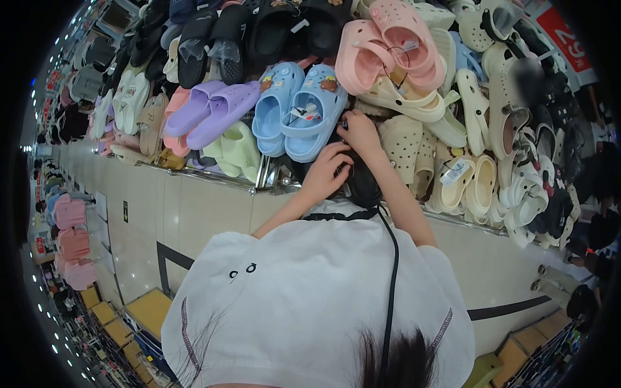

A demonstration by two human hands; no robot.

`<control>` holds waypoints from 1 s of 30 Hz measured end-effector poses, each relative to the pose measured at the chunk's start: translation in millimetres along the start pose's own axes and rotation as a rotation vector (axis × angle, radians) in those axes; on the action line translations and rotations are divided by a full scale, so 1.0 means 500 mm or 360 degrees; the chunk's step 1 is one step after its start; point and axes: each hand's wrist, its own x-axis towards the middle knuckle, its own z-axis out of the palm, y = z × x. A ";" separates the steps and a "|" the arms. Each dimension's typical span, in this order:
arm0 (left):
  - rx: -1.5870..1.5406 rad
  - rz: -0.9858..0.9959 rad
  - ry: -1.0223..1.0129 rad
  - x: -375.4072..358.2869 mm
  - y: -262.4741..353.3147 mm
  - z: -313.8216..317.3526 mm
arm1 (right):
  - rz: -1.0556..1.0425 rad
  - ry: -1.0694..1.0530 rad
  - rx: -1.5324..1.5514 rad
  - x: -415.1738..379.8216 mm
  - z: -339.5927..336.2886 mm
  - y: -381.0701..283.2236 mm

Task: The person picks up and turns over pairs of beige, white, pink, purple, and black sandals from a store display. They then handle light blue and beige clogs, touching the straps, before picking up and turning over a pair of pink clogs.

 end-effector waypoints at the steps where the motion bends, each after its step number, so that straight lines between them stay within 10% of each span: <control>1: 0.0000 0.0001 0.0001 0.001 0.003 -0.007 | -0.0032 0.0004 -0.0008 0.000 0.000 0.002; 15: 0.1267 0.0089 0.0357 0.011 -0.026 -0.117 | -0.0199 -0.0025 -0.0102 0.010 0.001 0.009; 25: 0.1049 0.0072 0.0607 0.059 -0.027 -0.185 | 0.0287 -0.0343 -0.0079 0.045 0.003 0.019; 30: 0.1042 0.0067 0.0645 0.067 -0.029 -0.206 | -0.0089 -0.0210 0.0414 0.027 -0.041 0.014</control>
